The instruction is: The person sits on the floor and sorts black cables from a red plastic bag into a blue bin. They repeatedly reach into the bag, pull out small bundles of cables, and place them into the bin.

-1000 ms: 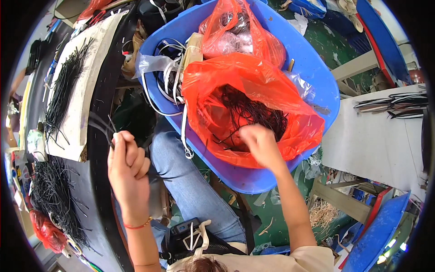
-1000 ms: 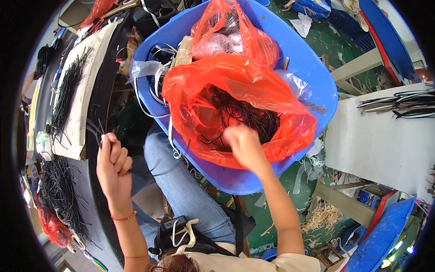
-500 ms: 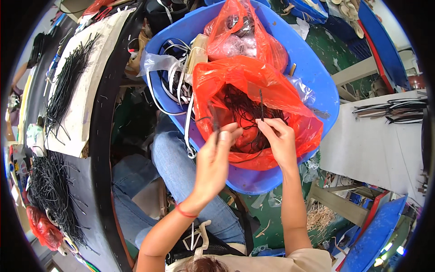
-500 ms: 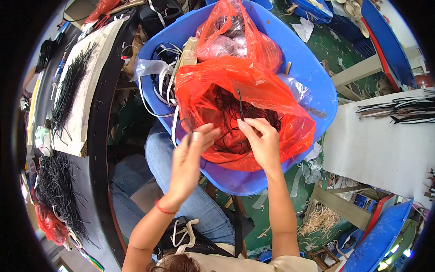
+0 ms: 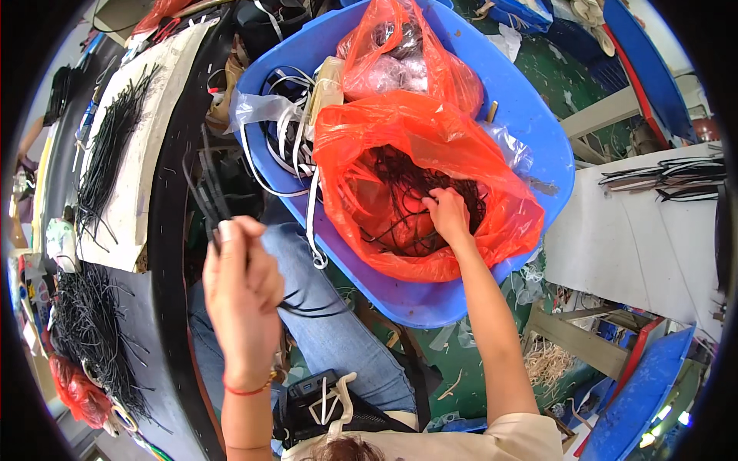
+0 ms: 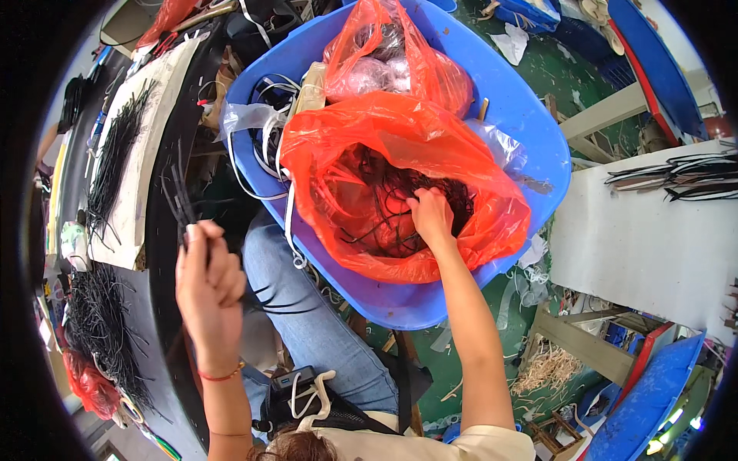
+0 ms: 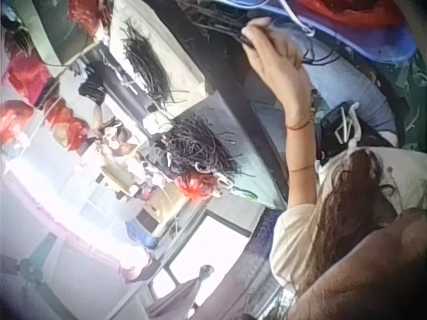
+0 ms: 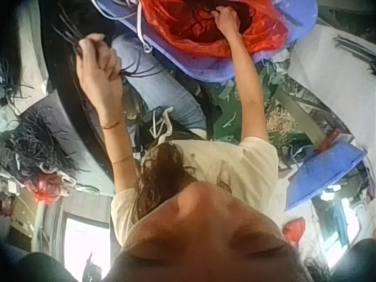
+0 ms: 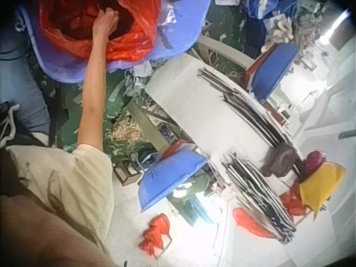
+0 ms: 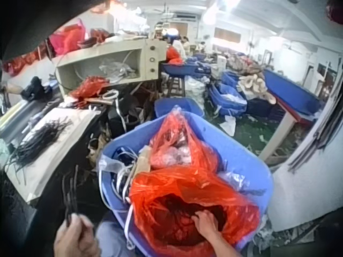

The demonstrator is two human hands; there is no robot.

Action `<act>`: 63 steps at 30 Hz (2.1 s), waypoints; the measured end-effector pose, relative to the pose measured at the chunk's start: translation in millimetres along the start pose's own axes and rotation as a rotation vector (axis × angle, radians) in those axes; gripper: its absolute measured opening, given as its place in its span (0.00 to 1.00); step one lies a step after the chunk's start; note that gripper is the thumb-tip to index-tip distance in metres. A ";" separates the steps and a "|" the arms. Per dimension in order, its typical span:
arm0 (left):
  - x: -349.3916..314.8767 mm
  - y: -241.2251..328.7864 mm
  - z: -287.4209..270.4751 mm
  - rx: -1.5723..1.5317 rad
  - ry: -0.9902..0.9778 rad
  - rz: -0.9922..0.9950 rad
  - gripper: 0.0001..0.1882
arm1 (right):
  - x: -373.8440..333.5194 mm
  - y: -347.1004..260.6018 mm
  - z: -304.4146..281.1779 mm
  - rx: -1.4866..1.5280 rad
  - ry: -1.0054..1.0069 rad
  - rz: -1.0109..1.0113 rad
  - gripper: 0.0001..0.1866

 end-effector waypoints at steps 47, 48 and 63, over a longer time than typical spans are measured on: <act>1.0 30.9 -26.8 -0.010 0.099 0.272 0.14 | 13.1 9.5 0.7 -0.080 0.001 0.148 0.17; 2.3 26.0 -28.8 -0.014 0.095 0.228 0.15 | 19.8 26.2 10.4 -0.022 0.024 0.152 0.16; -26.1 -100.3 46.2 0.010 -0.303 -0.475 0.19 | -75.6 -139.8 -120.2 0.511 0.013 -0.322 0.05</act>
Point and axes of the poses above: each hand's wrist, its own x-axis towards the middle knuckle, its own z-axis out of the palm, y = z × x, the point moved 8 cm from there along x, towards the middle knuckle, and after that the axes turned 2 degrees about z, right-handed, at the moved point
